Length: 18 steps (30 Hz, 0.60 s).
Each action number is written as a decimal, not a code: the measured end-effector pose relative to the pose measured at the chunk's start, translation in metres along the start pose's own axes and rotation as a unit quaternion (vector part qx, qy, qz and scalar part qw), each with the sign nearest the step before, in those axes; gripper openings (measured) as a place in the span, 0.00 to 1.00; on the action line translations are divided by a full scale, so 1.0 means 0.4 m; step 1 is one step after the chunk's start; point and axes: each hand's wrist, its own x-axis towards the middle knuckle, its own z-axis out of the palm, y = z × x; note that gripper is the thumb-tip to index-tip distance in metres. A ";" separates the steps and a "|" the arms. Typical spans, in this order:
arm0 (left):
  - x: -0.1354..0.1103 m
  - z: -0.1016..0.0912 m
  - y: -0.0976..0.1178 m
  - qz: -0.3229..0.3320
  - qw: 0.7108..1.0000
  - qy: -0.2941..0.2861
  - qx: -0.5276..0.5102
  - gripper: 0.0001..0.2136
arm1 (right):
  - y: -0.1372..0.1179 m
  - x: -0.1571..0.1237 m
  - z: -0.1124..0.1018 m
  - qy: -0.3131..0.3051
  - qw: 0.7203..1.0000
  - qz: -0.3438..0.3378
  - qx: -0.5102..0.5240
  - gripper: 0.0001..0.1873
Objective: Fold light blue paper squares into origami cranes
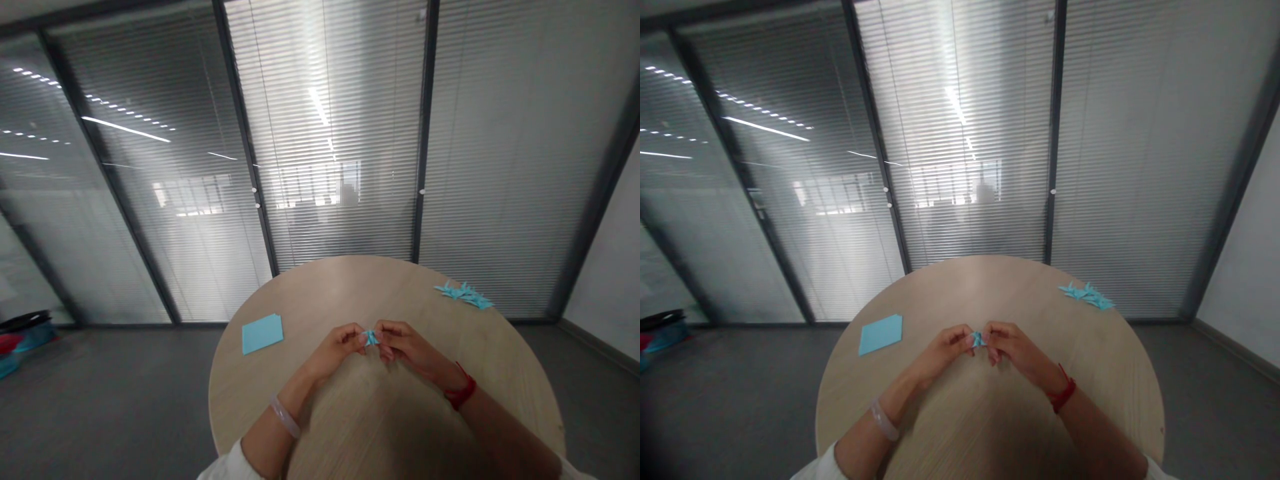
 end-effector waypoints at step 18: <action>-0.007 0.011 -0.001 0.003 0.982 -0.038 -0.185 0.18 | 0.034 -0.002 0.017 -0.084 0.980 -0.041 0.178 0.14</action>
